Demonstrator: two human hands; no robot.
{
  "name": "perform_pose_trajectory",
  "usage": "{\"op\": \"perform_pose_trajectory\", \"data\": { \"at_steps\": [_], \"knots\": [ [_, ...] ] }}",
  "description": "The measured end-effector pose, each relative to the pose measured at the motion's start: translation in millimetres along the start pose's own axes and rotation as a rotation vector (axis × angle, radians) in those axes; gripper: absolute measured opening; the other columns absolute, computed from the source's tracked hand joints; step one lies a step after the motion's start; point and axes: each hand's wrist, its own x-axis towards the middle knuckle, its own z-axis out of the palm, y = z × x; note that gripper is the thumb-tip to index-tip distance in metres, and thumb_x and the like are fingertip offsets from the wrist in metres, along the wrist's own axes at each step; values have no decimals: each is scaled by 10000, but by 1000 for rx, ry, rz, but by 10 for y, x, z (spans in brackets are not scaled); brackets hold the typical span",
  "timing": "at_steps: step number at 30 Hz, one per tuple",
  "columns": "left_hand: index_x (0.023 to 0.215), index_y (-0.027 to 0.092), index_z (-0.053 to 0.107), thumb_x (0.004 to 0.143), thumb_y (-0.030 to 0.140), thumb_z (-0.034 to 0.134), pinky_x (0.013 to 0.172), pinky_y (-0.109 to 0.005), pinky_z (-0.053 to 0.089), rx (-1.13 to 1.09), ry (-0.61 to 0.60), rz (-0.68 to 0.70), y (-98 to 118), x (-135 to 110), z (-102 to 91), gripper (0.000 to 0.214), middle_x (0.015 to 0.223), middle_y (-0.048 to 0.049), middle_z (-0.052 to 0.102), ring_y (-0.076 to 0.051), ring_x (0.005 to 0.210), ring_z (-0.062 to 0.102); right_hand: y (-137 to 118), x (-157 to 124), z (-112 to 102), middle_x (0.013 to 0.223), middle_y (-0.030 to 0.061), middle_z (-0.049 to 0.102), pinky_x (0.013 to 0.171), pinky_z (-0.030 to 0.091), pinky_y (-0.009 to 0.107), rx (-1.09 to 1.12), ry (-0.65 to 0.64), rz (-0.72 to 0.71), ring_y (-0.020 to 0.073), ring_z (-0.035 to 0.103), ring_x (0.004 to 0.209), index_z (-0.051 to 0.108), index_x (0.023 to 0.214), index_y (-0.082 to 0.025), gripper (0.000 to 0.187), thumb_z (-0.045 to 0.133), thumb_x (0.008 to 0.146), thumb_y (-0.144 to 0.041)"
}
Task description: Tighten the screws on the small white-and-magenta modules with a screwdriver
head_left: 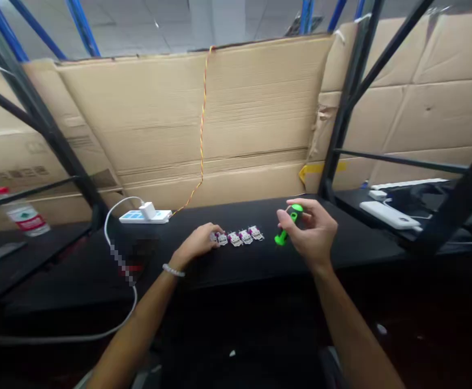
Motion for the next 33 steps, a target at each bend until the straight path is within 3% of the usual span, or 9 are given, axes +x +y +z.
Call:
{"op": "perform_pose_trajectory", "data": {
  "at_steps": [4,9,13,16,19,28,33],
  "knots": [
    [1170,232,764,778,188,770,1059,-415,525,-12,4,6,-11,-45,-23,395,1205,-89,759,-293,1136,709,0,12,2,792,-15,696,534,629,287,20,-23,-22,137,671,577,761,958,-204,249,869,803,-365],
    [1259,264,721,832,258,755,1155,-526,432,54,0,2,186,-57,-49,428,1368,-97,701,-342,1295,636,-1,25,2,774,-25,693,531,609,270,38,-27,-27,133,680,567,762,966,-206,227,867,809,-332],
    [1289,272,717,931,302,715,1216,-535,328,63,-22,80,454,9,87,359,1415,-83,699,-315,1369,595,-11,28,6,777,-26,704,535,602,260,37,-32,-43,125,675,561,759,968,-209,224,865,808,-324],
    [1194,262,755,947,277,721,1230,-568,262,112,21,62,598,23,219,250,1366,-76,735,-325,1385,588,-27,27,-2,796,-18,720,547,606,260,34,-22,-76,127,676,585,761,955,-214,203,862,806,-307],
    [1136,237,761,934,206,732,1196,-593,271,127,81,33,669,-66,282,207,1332,-99,752,-327,1335,623,-48,30,-17,792,-21,718,532,600,259,50,-18,-86,121,665,559,761,951,-217,189,859,808,-293],
    [1129,257,771,906,156,734,1200,-592,316,91,67,78,627,-627,205,248,1371,-97,743,-344,1357,619,-26,22,-10,836,-6,751,589,613,265,27,-52,-117,142,701,645,766,961,-227,189,853,811,-303],
    [1161,251,773,922,211,731,1194,-537,362,72,16,136,738,-518,99,245,1318,-81,766,-321,1302,652,-17,19,-3,847,0,753,589,607,266,23,-64,-117,145,699,656,770,961,-231,175,848,817,-294]
  ]
}}
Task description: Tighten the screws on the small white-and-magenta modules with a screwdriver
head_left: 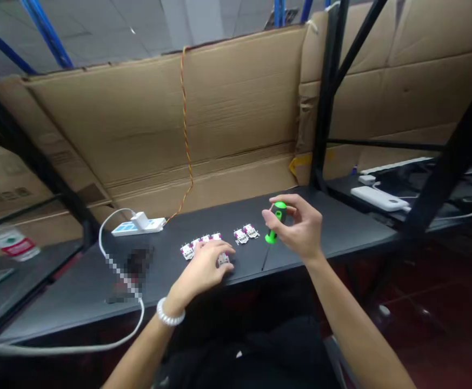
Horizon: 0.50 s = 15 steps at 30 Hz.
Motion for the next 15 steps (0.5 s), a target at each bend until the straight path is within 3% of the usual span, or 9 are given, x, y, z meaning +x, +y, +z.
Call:
{"op": "perform_pose_trajectory", "data": {
  "at_steps": [7,15],
  "knots": [
    [1032,189,828,964,204,669,1033,-438,496,181,-35,-85,87,560,111,173,1122,-122,821,-323,1105,742,-24,17,-37,818,-7,744,572,592,261,5,-3,-3,135,677,620,768,965,-227,178,846,819,-292],
    [948,208,835,934,201,707,979,-356,520,168,-59,-117,36,573,158,130,1026,-83,837,-270,1009,763,-25,26,-40,838,-3,752,577,585,255,4,4,-6,136,683,643,768,957,-228,170,841,815,-288]
  ]
}}
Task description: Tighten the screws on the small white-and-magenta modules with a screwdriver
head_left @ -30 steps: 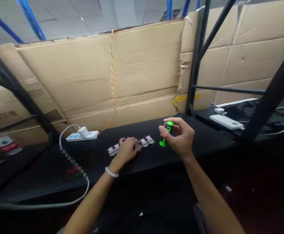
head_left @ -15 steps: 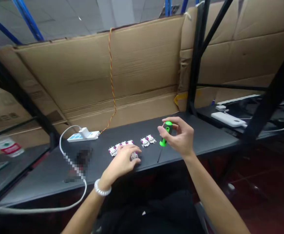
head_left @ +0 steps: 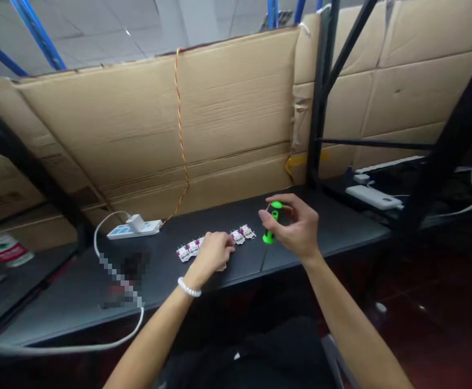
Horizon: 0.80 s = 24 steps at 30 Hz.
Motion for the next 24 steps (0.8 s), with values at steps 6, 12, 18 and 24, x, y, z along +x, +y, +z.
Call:
{"op": "perform_pose_trajectory", "data": {
  "at_steps": [6,12,18,24],
  "knots": [
    [1006,229,839,955,199,665,1024,-378,507,11,34,29,-34,-1,-32,184,1054,-76,835,-270,1040,754,16,5,-1,858,-1,761,613,602,263,-8,-21,19,141,692,673,768,956,-231,185,845,805,-306],
    [953,221,853,889,98,642,1028,-396,522,-24,0,65,-27,57,-29,253,1023,-81,844,-272,1033,762,-1,10,-4,847,3,765,614,608,275,-22,-31,22,151,699,670,768,943,-228,189,846,798,-319],
    [866,211,812,906,98,653,1016,-436,493,1,-25,84,-9,39,-11,198,964,-88,828,-293,1014,755,12,-3,-11,850,2,755,628,610,281,-8,-58,32,151,691,676,768,960,-230,195,846,802,-315],
    [814,188,753,920,83,628,993,-462,465,15,-26,95,18,43,2,194,941,-107,801,-322,1024,725,5,4,-8,837,-3,747,600,589,267,5,-73,19,142,679,658,765,956,-225,188,847,803,-296]
  ]
}}
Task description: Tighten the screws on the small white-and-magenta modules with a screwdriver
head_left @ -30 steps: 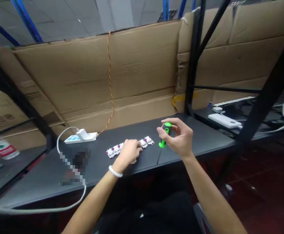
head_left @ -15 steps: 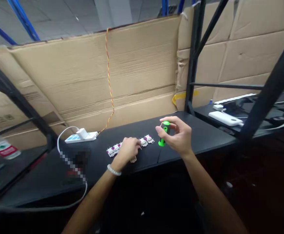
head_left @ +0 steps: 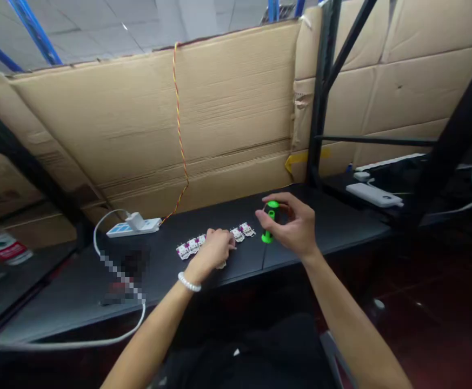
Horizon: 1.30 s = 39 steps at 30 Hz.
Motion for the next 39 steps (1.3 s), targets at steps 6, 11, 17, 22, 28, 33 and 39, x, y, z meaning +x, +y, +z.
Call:
{"op": "perform_pose_trajectory", "data": {
  "at_steps": [6,11,17,22,28,33,39],
  "knots": [
    [917,196,723,959,114,570,936,-393,492,-102,137,-3,-26,-204,-126,178,946,-70,791,-255,920,721,-11,7,-22,851,1,757,627,604,274,-26,9,5,146,686,678,771,949,-226,185,841,803,-315],
    [923,216,689,974,141,560,877,-364,537,-238,261,99,-151,-645,-105,157,947,-58,758,-231,925,690,13,3,-32,846,-5,755,646,618,289,-21,4,3,155,699,693,773,960,-237,197,851,804,-328],
    [929,215,706,1014,164,572,916,-363,562,-294,310,139,-221,-909,52,166,981,-59,765,-220,957,712,34,-14,-6,852,-4,751,635,618,281,-30,-16,1,155,695,698,776,959,-244,200,854,808,-348],
    [949,215,739,1031,150,557,888,-356,577,-231,347,160,-228,-915,170,210,979,-60,777,-217,937,721,17,-15,-11,847,2,750,649,626,295,-63,-8,-5,161,692,700,777,948,-241,199,851,806,-359],
    [968,206,749,1047,131,519,862,-340,589,-166,399,178,-223,-939,248,254,975,-63,767,-210,922,706,15,-15,-14,827,-8,737,636,622,285,-46,-14,-16,149,676,674,773,943,-241,190,855,807,-346],
    [960,206,748,1056,134,506,856,-332,591,-165,401,157,-204,-955,254,270,974,-61,756,-206,930,696,6,-15,-5,835,-5,739,637,626,292,-51,-25,-2,154,679,680,774,950,-247,199,856,805,-356],
    [944,202,744,1048,125,530,870,-338,588,-153,409,140,-203,-953,275,249,984,-63,744,-213,944,686,4,-15,-10,825,-6,732,636,623,294,-42,-32,-1,158,685,678,771,942,-244,194,852,810,-360]
  ]
}}
